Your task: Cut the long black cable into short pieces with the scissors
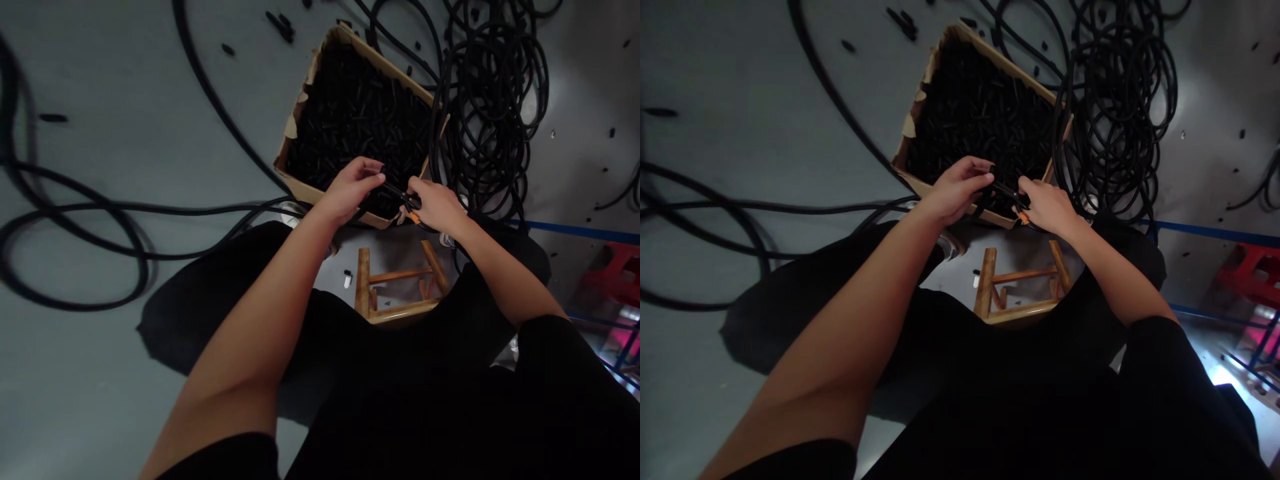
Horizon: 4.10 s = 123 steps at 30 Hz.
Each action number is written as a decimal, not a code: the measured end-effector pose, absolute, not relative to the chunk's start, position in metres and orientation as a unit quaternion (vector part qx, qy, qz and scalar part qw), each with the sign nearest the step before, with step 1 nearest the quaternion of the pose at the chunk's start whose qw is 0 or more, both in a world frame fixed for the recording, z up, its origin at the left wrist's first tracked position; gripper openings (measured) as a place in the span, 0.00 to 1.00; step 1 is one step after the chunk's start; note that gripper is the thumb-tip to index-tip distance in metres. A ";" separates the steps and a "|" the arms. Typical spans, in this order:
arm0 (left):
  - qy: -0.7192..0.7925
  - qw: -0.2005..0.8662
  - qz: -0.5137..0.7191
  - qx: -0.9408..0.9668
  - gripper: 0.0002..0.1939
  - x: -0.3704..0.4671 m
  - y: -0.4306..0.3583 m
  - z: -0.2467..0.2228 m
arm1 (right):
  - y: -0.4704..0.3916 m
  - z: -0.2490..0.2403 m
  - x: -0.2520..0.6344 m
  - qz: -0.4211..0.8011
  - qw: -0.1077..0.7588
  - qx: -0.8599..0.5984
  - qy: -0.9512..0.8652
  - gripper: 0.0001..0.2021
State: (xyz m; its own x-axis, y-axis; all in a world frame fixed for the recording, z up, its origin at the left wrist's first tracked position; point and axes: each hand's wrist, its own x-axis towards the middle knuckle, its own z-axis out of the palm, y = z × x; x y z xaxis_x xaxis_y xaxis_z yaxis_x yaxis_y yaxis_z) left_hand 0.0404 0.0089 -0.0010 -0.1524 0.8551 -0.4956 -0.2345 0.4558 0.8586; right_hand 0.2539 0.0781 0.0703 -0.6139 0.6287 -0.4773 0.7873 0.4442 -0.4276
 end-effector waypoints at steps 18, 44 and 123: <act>0.589 0.549 0.378 0.457 0.19 0.049 0.000 -0.001 | 0.077 0.034 0.256 -0.522 0.003 0.449 0.725 0.33; 0.574 0.672 0.370 0.287 0.17 0.051 0.003 0.013 | 0.079 0.035 0.258 -0.501 -0.002 0.442 0.744 0.35; 0.637 0.572 0.419 0.301 0.11 0.050 0.010 0.005 | 0.080 0.043 0.255 -0.501 0.031 0.459 0.733 0.19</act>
